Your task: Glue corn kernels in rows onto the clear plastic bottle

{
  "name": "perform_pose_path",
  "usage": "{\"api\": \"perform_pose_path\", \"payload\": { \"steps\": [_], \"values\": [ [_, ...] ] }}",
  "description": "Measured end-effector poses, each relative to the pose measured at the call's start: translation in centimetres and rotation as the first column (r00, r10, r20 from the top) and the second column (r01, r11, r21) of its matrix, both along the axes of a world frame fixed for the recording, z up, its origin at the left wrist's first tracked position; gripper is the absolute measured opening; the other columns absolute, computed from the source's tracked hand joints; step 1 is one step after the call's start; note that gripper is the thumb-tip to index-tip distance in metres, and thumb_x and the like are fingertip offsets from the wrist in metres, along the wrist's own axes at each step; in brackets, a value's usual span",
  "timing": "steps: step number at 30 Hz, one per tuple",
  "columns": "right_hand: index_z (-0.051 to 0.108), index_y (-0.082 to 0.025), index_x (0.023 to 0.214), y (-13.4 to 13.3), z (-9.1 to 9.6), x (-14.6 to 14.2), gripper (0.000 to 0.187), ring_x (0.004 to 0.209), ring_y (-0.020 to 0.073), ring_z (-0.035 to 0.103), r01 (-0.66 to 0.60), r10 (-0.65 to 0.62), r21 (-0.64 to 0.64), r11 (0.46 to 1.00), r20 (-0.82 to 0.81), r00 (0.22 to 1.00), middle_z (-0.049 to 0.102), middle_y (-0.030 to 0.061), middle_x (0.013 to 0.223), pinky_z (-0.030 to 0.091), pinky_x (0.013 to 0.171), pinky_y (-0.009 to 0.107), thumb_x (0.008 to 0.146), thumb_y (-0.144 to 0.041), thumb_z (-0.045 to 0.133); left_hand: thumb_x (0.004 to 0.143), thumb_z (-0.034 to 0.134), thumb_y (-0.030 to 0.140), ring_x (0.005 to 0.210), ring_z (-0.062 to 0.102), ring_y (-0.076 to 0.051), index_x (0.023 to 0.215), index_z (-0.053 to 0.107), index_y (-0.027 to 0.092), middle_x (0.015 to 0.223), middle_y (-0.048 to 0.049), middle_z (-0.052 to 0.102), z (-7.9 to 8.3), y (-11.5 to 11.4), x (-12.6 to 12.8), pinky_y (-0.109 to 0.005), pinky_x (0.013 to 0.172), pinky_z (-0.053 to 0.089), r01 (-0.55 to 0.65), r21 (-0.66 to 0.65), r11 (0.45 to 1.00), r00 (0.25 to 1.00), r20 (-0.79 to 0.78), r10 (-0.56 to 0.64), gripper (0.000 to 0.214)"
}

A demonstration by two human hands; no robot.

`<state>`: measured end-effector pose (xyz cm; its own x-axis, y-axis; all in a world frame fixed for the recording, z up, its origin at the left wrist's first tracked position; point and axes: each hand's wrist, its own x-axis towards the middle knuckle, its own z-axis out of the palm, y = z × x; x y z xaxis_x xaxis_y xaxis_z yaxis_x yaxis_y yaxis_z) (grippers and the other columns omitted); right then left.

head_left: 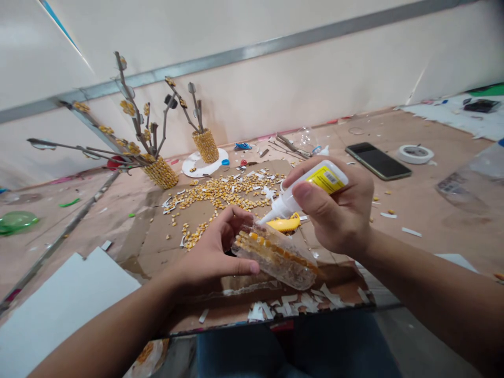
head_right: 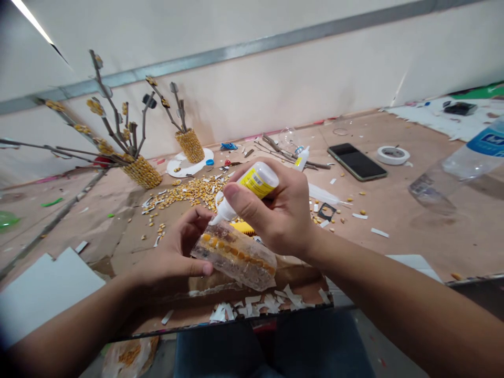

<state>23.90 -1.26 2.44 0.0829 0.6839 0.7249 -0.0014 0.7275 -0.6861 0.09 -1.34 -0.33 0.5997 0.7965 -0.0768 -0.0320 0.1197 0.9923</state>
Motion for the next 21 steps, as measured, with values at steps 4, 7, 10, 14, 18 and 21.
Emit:
{"api": "perform_pose_path", "payload": {
  "steps": [4, 7, 10, 14, 18, 21],
  "values": [
    [0.077, -0.027, 0.093, -0.05, 0.18, 0.11, 0.02, 0.056, 0.0136, 0.057, -0.047, 0.047, 0.046, 0.998, 0.01, 0.999, 0.072, 0.0009, 0.077, 0.046, 0.051, 0.032, 0.098, -0.046, 0.078, 0.064, 0.105, 0.028, 0.137, 0.055, -0.03, 0.116, 0.056, 0.026, 0.132, -0.0065, 0.063, 0.19, 0.06, 0.05, -0.035, 0.102, 0.047, -0.017, -0.003, 1.0, 1.0, -0.001, 0.017, 0.071],
    [0.078, -0.026, 0.095, -0.02, 0.06, 0.13, 0.024, 0.055, 0.0133, 0.057, -0.089, 0.089, 0.039, 0.995, 0.014, 0.996, 0.072, 0.0004, 0.074, 0.045, 0.048, 0.031, 0.097, -0.049, 0.078, 0.065, 0.104, 0.026, 0.135, 0.056, -0.029, 0.114, 0.056, 0.026, 0.13, -0.0061, 0.064, 0.28, 0.13, 0.09, -0.033, 0.1, 0.048, -0.013, -0.012, 1.0, 1.0, 0.007, 0.013, 0.069],
    [0.077, -0.024, 0.096, 0.01, 0.03, 0.06, 0.025, 0.055, 0.0127, 0.056, -0.097, 0.097, 0.038, 0.995, 0.011, 0.995, 0.071, 0.0004, 0.074, 0.046, 0.048, 0.03, 0.097, -0.049, 0.078, 0.066, 0.104, 0.025, 0.133, 0.058, -0.029, 0.114, 0.056, 0.026, 0.129, -0.0059, 0.064, 0.26, 0.14, 0.06, -0.032, 0.097, 0.05, 0.002, -0.013, 1.0, 1.0, 0.017, -0.002, 0.069],
    [0.074, -0.025, 0.094, 0.05, 0.15, -0.04, 0.027, 0.055, 0.0131, 0.055, -0.102, 0.101, 0.047, 0.994, 0.027, 0.995, 0.068, 0.0006, 0.074, 0.046, 0.049, 0.03, 0.097, -0.052, 0.078, 0.068, 0.103, 0.023, 0.129, 0.06, -0.028, 0.115, 0.054, 0.026, 0.126, -0.0057, 0.062, 0.2, 0.01, 0.02, -0.031, 0.093, 0.054, 0.022, -0.033, 0.999, 0.999, 0.029, -0.021, 0.068],
    [0.074, -0.026, 0.095, 0.15, 0.04, -0.07, 0.028, 0.057, 0.0148, 0.056, -0.103, 0.102, 0.053, 0.993, 0.03, 0.994, 0.067, 0.001, 0.074, 0.049, 0.051, 0.032, 0.096, -0.054, 0.078, 0.067, 0.103, 0.025, 0.127, 0.061, -0.028, 0.115, 0.053, 0.026, 0.128, -0.0056, 0.06, 0.18, 0.08, 0.05, -0.027, 0.084, 0.057, 0.022, -0.057, 0.998, 0.999, 0.039, -0.019, 0.069],
    [0.072, -0.028, 0.094, 0.24, -0.32, -0.1, 0.028, 0.058, 0.0165, 0.058, -0.089, 0.087, 0.054, 0.995, 0.032, 0.996, 0.068, 0.002, 0.076, 0.05, 0.052, 0.034, 0.096, -0.056, 0.077, 0.066, 0.104, 0.025, 0.125, 0.062, -0.028, 0.115, 0.053, 0.026, 0.127, -0.0061, 0.06, 0.08, 0.23, 0.04, -0.026, 0.083, 0.059, 0.024, -0.058, 0.998, 0.999, 0.044, -0.021, 0.07]
  ]
}}
